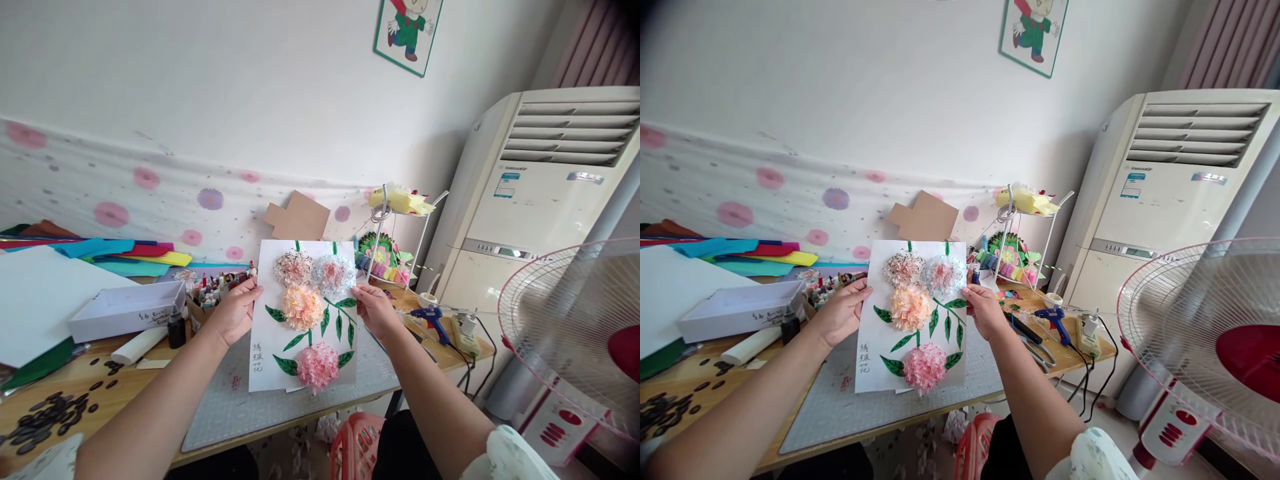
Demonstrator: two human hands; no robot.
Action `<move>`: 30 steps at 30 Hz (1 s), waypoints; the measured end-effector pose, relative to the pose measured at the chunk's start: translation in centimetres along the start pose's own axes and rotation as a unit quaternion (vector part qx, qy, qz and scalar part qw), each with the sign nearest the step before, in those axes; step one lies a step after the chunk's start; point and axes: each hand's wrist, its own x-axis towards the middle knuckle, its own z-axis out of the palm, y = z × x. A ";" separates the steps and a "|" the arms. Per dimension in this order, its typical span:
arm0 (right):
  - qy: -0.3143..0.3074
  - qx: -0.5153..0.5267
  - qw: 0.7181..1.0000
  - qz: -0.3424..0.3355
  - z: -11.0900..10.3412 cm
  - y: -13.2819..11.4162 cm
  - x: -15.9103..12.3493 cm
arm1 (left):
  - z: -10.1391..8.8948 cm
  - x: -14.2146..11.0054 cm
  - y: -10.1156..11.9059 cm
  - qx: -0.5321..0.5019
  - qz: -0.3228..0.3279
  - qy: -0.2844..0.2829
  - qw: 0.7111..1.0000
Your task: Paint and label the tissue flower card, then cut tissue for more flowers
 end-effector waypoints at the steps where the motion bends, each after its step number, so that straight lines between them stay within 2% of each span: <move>1: 0.003 0.001 1.000 0.000 -0.3 0.1 -0.2 | 0.2 -0.1 0.0 0.006 -0.007 0.004 1.000; 5: 0.010 -0.003 1.000 0.028 -1.7 1.3 -0.9 | 0.7 0.3 -0.9 0.037 -0.044 0.017 0.998; 13: 0.042 -0.035 0.994 0.091 -5.3 4.8 0.0 | 1.6 3.7 -4.9 0.080 -0.070 0.022 0.994; 17: 0.059 -0.038 0.992 0.102 -7.2 5.7 0.8 | 2.0 5.4 -6.3 0.090 -0.078 0.014 0.993; 21: 0.074 -0.031 0.992 0.094 -8.3 5.9 1.4 | 1.9 7.0 -7.4 0.103 -0.077 0.030 0.991; 25: 0.111 -0.030 0.991 0.069 -9.2 6.0 1.9 | 0.5 7.4 -8.1 0.126 -0.074 0.068 0.987; 30: 0.168 -0.068 0.982 0.051 -10.6 5.0 3.5 | -3.2 4.5 -9.0 0.181 -0.095 0.118 0.972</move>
